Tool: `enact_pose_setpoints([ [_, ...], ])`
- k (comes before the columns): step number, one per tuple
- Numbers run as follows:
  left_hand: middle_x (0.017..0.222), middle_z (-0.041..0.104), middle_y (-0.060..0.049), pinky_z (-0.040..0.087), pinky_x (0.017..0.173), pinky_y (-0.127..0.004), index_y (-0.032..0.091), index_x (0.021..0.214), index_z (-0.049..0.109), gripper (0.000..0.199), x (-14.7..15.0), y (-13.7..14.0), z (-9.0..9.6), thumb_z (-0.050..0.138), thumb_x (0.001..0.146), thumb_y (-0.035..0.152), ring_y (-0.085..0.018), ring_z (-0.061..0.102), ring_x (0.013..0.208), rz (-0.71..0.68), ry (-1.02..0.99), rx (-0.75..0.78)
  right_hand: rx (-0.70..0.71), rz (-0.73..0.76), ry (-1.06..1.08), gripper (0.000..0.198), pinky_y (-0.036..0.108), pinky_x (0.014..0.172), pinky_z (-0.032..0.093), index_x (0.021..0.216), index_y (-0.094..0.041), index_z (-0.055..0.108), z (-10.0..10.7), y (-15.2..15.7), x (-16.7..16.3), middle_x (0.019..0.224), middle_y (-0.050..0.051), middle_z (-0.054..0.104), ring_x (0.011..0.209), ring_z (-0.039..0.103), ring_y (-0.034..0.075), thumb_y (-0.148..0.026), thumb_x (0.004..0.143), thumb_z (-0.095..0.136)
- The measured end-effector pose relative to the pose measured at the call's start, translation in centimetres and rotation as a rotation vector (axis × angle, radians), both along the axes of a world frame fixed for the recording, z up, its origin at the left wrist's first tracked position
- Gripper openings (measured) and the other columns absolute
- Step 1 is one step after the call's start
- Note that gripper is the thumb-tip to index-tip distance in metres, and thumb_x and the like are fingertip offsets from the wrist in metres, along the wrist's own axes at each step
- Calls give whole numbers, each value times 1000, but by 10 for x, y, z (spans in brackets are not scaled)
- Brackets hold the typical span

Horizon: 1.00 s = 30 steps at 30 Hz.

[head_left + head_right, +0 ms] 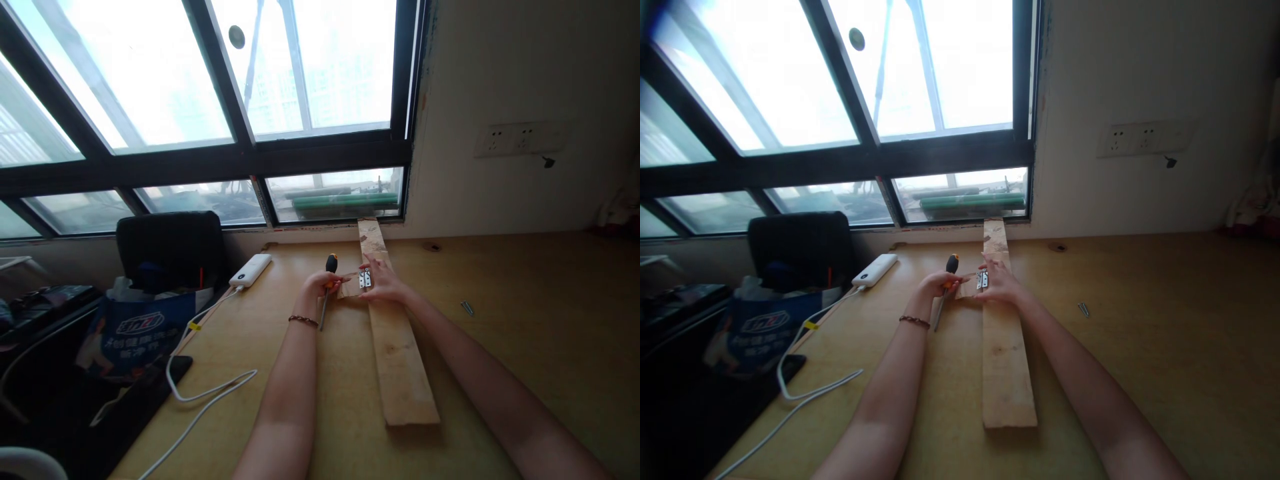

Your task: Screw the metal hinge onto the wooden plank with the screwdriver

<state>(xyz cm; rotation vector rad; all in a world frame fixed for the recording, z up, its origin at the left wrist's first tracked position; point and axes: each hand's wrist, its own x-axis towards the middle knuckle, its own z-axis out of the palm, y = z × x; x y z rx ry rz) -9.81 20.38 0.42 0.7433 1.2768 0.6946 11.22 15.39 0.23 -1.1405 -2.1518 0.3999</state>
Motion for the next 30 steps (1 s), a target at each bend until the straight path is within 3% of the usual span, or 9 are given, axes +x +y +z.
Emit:
enact_pose_setpoints([
  [9, 49, 51, -1, 44, 38, -14, 10, 64, 56, 12, -3, 2, 3, 60, 65, -1, -5, 47, 39, 36, -39, 44, -25, -34, -24, 107, 40, 94, 32, 139, -21, 12, -1, 2, -3, 114, 6, 55, 114, 39, 28, -29, 51, 73],
  [15, 50, 52, -2, 42, 38, -15, 11, 63, 55, 14, -3, 0, 5, 62, 62, -2, -7, 48, 40, 77, -10, 76, -21, -60, 4, 103, 41, 94, 33, 137, -20, 18, -2, 6, -5, 109, 5, 59, 111, 43, 28, -32, 51, 74],
  [18, 48, 51, -1, 41, 37, -18, 12, 65, 52, 22, -8, -2, 12, 66, 56, -3, -8, 48, 39, 165, 53, 134, -10, -43, 39, 101, 40, 95, 32, 134, -18, 22, -3, 8, -4, 107, 6, 60, 112, 44, 26, -34, 50, 76],
  [23, 44, 40, 8, 39, 40, -16, 16, 67, 44, 27, -19, -6, 43, 71, 63, 15, -3, 40, 35, 393, 64, 347, -22, -49, 60, 77, 38, 96, 33, 116, -19, 45, -5, 9, -1, 115, 8, 53, 114, 44, 25, -38, 48, 78],
  [27, 49, 42, 9, 41, 47, -17, 17, 67, 42, 39, -15, -17, 80, 77, 56, 28, -3, 44, 41, 564, -353, 675, -46, -66, 64, 66, 37, 94, 35, 106, -19, 53, -3, 8, -1, 121, 9, 46, 110, 47, 25, -38, 48, 78],
  [30, 53, 46, 7, 40, 48, -17, 17, 66, 43, 42, -4, -30, 101, 80, 49, 26, -4, 49, 47, 544, -547, 755, -48, -52, 71, 62, 36, 90, 38, 103, -18, 54, 0, 6, -1, 113, 8, 50, 103, 51, 23, -37, 49, 77],
])
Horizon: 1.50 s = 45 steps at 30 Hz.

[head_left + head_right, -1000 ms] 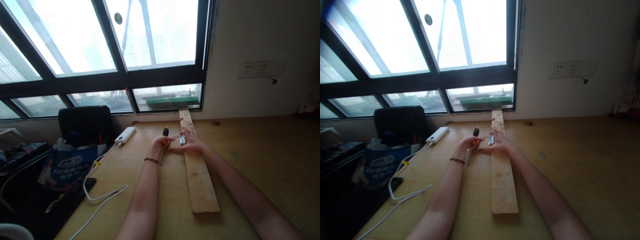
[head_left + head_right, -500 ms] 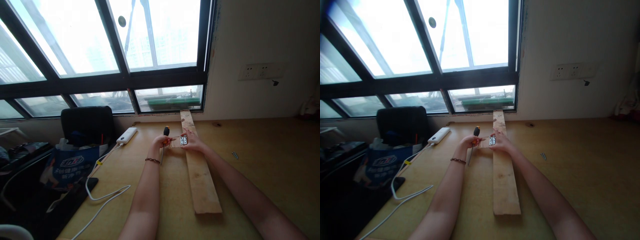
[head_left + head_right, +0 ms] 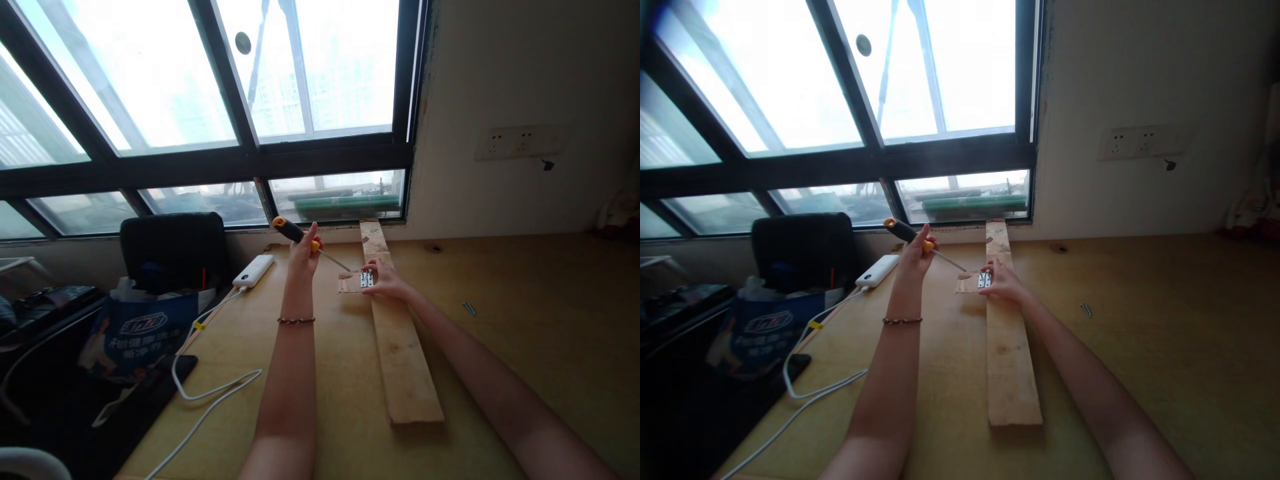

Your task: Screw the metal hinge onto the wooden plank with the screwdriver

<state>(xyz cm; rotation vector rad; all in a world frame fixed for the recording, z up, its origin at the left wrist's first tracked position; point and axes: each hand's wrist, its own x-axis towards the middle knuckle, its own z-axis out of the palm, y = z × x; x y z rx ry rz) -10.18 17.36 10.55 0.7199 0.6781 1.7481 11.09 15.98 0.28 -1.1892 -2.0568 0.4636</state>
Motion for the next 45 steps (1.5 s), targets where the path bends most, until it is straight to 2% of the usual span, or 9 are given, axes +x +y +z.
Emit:
enact_pose_setpoints([
  [4, 52, 46, 7, 38, 48, -17, 17, 64, 43, 40, 17, -11, 10, 78, 52, 31, -4, 50, 48, -48, -29, 5, -16, 13, 25, 60, 35, 85, 41, 101, -19, 53, 4, -3, 0, 104, 5, 54, 95, 54, 21, -36, 49, 78],
  [11, 52, 45, 8, 35, 45, -17, 18, 68, 44, 38, 35, -5, -2, 77, 54, 32, -5, 50, 48, -28, 8, 11, -13, 33, 49, 61, 34, 84, 41, 100, -19, 51, 0, 1, 1, 106, 5, 54, 96, 54, 20, -34, 47, 79],
  [19, 55, 45, 7, 34, 45, -16, 17, 67, 43, 36, 41, 3, -11, 75, 55, 29, -4, 49, 50, 7, 39, 52, -25, 40, 52, 59, 35, 84, 42, 98, -19, 52, 2, 0, 1, 104, 5, 55, 95, 55, 21, -33, 47, 79],
  [32, 58, 44, 6, 34, 48, -16, 17, 65, 46, 26, 49, -2, -11, 69, 61, 27, -4, 48, 51, 37, 124, 28, 6, 21, 26, 61, 35, 86, 41, 99, -18, 50, -1, 2, 1, 108, 6, 54, 98, 54, 21, -34, 47, 79],
  [39, 58, 44, 6, 34, 49, -17, 17, 63, 46, 24, 56, -4, -13, 69, 62, 25, -4, 47, 53, 83, 124, 64, 1, 0, 18, 65, 36, 86, 40, 101, -19, 49, -2, 3, 2, 110, 7, 55, 100, 54, 23, -37, 46, 79],
  [45, 58, 46, 5, 34, 51, -17, 17, 63, 46, 26, 61, -1, -17, 69, 61, 30, -4, 47, 53, 103, 200, 91, -13, 10, 33, 68, 36, 85, 41, 103, -18, 46, -4, 4, 2, 110, 7, 55, 98, 55, 23, -37, 46, 78],
])
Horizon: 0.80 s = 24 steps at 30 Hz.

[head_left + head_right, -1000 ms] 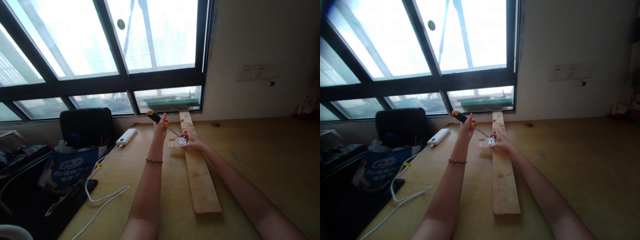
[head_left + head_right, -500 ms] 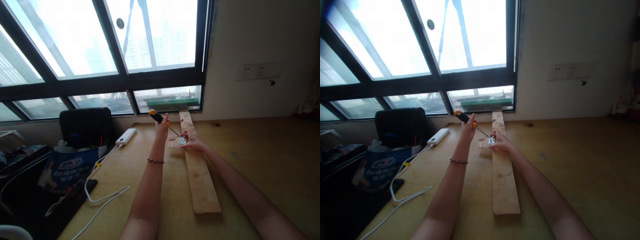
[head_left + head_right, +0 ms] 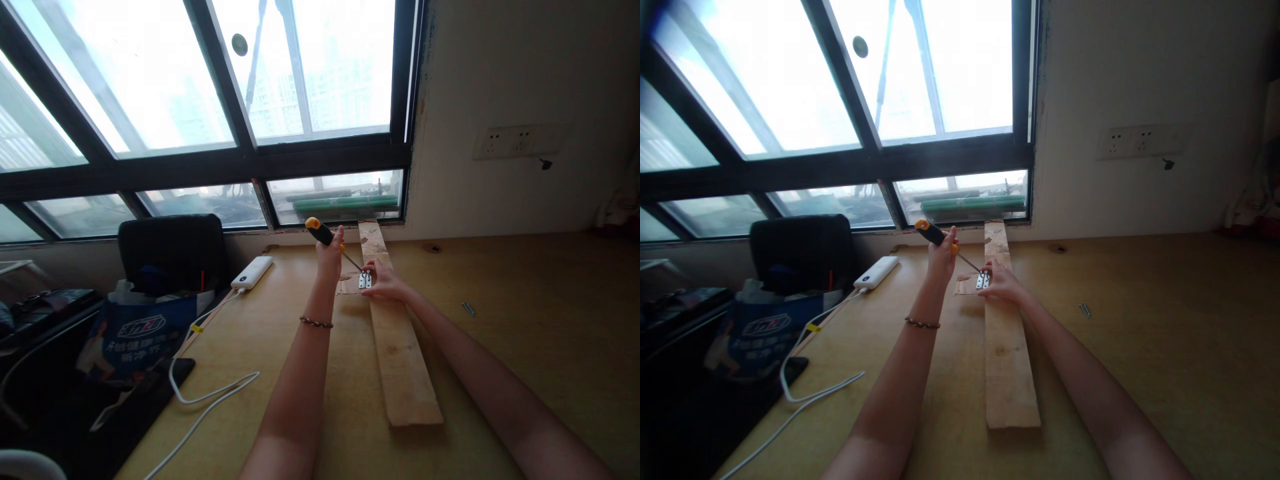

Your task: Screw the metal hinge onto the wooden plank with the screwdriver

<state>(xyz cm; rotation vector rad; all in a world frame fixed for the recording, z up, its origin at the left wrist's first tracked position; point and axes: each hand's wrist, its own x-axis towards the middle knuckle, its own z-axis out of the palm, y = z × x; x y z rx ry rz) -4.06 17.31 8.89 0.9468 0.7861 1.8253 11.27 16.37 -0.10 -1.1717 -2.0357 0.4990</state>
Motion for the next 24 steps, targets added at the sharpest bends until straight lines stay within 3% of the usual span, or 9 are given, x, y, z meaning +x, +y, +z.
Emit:
enact_pose_setpoints([
  [11, 52, 44, 4, 33, 49, -20, 16, 58, 46, 36, 0, -1, -5, 67, 60, 45, -6, 42, 48, -3, 303, 50, 11, 5, -6, 62, 36, 87, 39, 99, -19, 53, 4, -3, 0, 109, 6, 53, 99, 53, 23, -35, 46, 79],
  [17, 51, 46, 3, 32, 49, -22, 16, 59, 50, 40, -12, 1, -3, 67, 57, 52, -9, 42, 49, 123, 616, 26, 6, 12, -9, 59, 36, 87, 39, 98, -19, 54, 3, -2, -1, 107, 6, 53, 98, 52, 22, -33, 47, 79],
  [24, 60, 52, 1, 35, 54, -23, 16, 65, 52, 42, -18, 5, -5, 71, 52, 51, -12, 48, 57, 290, 810, 79, 14, 25, -15, 56, 35, 87, 39, 98, -19, 54, 3, -2, 0, 108, 5, 51, 99, 51, 22, -33, 49, 78],
])
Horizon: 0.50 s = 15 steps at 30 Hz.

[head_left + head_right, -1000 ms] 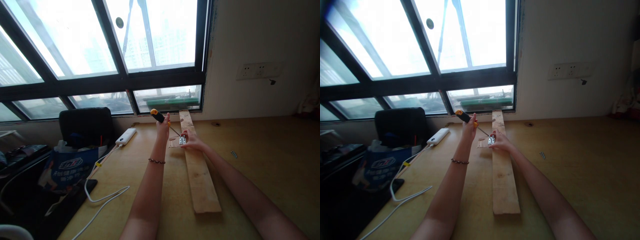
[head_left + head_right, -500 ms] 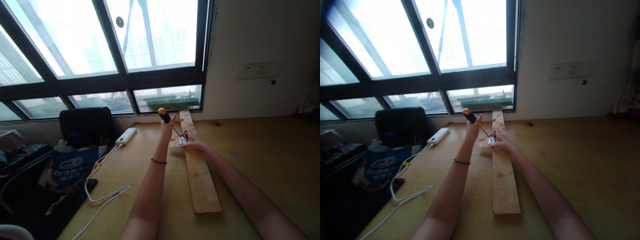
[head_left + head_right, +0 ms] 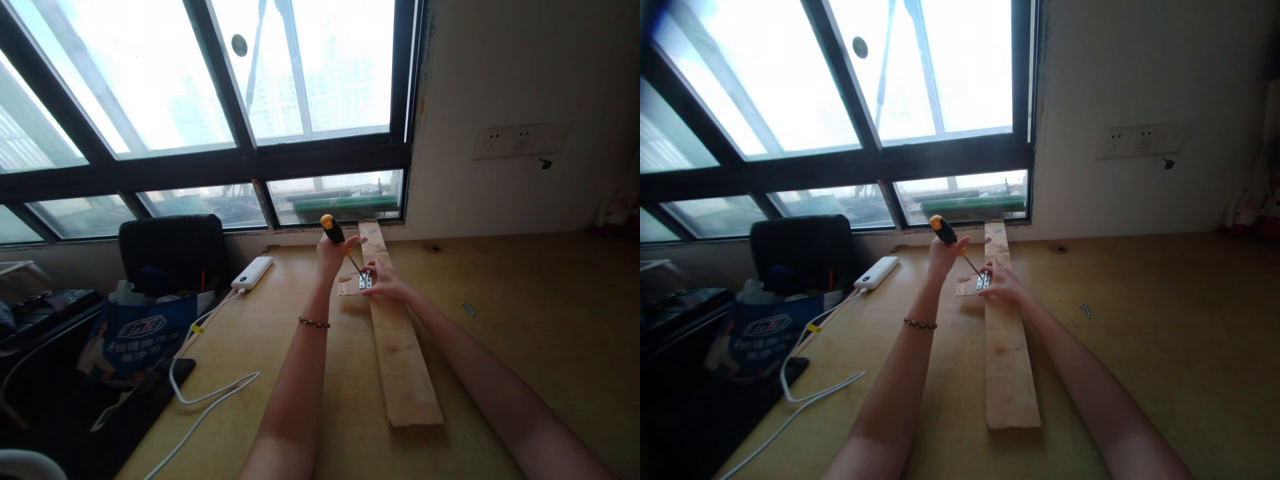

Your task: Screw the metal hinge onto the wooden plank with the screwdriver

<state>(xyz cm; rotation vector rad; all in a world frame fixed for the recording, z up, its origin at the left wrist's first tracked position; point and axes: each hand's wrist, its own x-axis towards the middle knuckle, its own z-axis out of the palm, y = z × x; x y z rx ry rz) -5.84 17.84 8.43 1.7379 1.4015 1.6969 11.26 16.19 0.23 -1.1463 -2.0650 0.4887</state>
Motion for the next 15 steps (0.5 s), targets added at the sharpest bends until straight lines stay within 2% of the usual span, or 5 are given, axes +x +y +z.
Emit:
enact_pose_setpoints([
  [4, 62, 55, 1, 36, 53, -23, 17, 67, 50, 41, 2, -3, 1, 74, 48, 44, -12, 50, 58, -28, -23, 5, -14, 6, 3, 56, 36, 89, 39, 98, -19, 55, 2, -1, 0, 108, 6, 51, 101, 50, 22, -32, 49, 78],
  [15, 74, 65, -5, 47, 64, -31, 17, 79, 44, 43, 3, -7, 7, 75, 49, 24, -20, 62, 72, -429, -322, -110, -21, 10, 1, 57, 35, 86, 41, 99, -19, 55, 2, -1, 0, 107, 6, 52, 98, 52, 22, -32, 49, 79],
])
